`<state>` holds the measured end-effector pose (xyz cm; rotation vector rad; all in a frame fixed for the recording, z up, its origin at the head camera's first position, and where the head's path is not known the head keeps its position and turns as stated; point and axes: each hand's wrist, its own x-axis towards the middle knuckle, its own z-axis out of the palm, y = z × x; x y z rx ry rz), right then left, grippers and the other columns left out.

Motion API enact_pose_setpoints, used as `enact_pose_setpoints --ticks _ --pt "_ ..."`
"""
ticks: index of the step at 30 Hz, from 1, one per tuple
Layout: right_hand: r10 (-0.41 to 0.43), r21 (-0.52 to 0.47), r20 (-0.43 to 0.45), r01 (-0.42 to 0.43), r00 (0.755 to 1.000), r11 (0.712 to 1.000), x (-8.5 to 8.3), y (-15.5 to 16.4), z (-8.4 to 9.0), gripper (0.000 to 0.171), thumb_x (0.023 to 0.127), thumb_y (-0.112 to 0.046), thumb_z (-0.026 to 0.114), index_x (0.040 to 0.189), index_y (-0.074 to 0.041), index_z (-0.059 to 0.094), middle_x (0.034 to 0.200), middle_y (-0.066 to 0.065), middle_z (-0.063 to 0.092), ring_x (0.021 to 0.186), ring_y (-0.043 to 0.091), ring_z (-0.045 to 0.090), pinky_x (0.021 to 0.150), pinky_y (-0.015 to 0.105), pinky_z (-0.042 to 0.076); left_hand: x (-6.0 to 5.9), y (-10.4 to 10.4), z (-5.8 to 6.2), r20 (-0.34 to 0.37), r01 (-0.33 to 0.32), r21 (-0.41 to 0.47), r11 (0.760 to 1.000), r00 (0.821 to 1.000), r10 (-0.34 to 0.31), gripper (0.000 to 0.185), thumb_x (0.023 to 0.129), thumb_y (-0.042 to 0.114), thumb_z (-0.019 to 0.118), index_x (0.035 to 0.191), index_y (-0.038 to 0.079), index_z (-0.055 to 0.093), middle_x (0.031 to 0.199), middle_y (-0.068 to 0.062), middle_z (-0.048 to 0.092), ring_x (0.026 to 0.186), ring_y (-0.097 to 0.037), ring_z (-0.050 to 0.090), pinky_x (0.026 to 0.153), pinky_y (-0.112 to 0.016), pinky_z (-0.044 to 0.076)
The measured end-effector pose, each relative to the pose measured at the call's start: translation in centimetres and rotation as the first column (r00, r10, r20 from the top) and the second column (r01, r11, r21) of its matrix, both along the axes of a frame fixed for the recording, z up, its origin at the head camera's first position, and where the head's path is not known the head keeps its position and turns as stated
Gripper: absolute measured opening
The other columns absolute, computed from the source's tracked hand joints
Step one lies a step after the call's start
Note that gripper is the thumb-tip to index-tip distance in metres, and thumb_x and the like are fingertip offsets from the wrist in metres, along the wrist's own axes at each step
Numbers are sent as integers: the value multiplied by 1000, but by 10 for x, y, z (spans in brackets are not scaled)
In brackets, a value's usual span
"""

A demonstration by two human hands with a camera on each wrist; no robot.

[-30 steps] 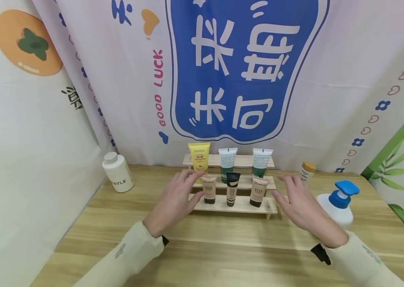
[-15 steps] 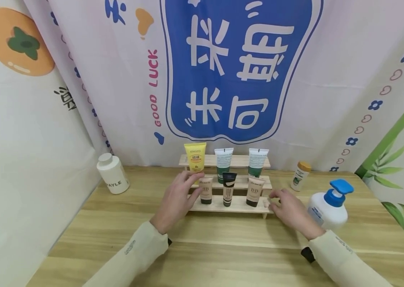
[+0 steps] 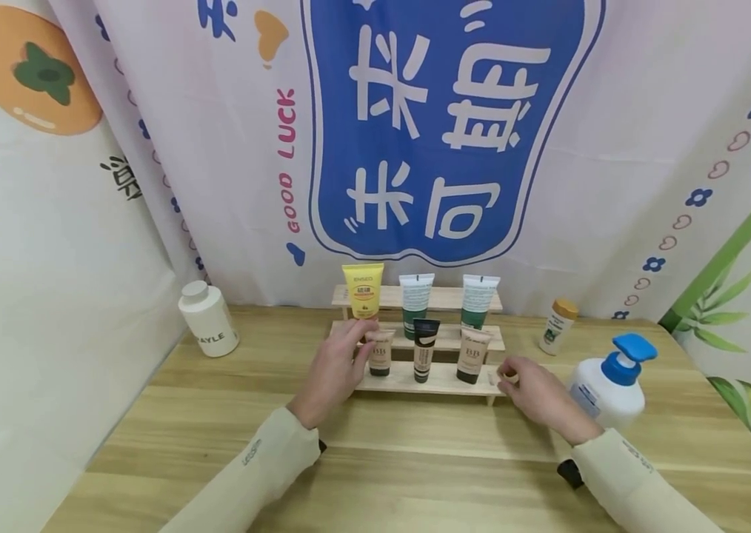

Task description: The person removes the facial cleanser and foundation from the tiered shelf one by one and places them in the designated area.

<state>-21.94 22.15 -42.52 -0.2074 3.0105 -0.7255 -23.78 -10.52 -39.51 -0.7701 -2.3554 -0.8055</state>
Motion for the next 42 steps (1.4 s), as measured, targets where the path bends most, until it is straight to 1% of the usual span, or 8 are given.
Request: enact_pose_setpoints --ticks 10,18,23,26,28,33,38,42 --pt "20 24 6 -20 1000 1000 2 -3 2 16 90 -11 64 103 -4 60 99 10 62 90 25 60 76 46 50 8 -40 16 -2 -49 108 993 999 50 27 87 0 66 112 6 58 97 -3 61 81 -12 56 68 -27 50" --pt "13 22 -2 -13 1000 1000 4 -1 3 14 89 -10 64 101 -5 59 98 9 62 88 24 60 75 46 50 -4 -80 21 -56 -136 116 984 988 143 26 86 -1 66 111 4 60 88 -7 62 75 -18 58 65 -33 51" --pt "10 15 -2 -10 1000 1000 3 -1 3 14 89 -10 64 102 -5 59 98 10 62 87 24 60 75 45 50 -17 -94 17 11 -192 90 977 981 192 26 89 0 63 114 5 61 88 -7 60 74 -18 55 64 -34 48" --pt "7 14 5 -7 1000 1000 3 -2 3 14 90 -11 64 102 -5 59 98 9 62 87 23 60 75 44 50 -28 -99 7 118 -218 31 975 970 213 25 90 2 61 115 6 60 85 -7 59 71 -19 54 60 -33 47" --pt "2 14 11 -2 1000 1000 3 -3 2 14 90 -11 63 103 -5 59 98 8 62 86 21 59 75 43 50 -36 -100 0 220 -224 -6 975 950 220 25 92 3 59 117 6 59 84 -7 59 68 -19 54 57 -32 47" --pt "-16 10 23 16 1000 1000 1 -3 1 14 91 -12 63 103 -6 60 99 8 62 84 19 59 73 42 51 -57 -101 -17 442 -232 -57 971 866 233 28 94 3 54 123 4 56 89 -10 61 73 -21 56 59 -32 48" --pt "-29 14 31 28 999 1000 0 -3 0 14 91 -12 63 103 -7 60 98 7 62 82 18 58 72 40 51 -76 -102 -32 555 -223 -74 972 800 226 27 94 3 55 121 3 56 97 -12 62 78 -22 59 60 -32 50" --pt "-32 17 27 32 999 999 0 -3 0 14 91 -12 64 103 -7 59 97 6 62 80 17 57 72 39 51 -89 -101 -42 615 -226 -78 971 755 226 24 94 4 56 118 2 57 96 -12 61 69 -19 58 54 -30 49"
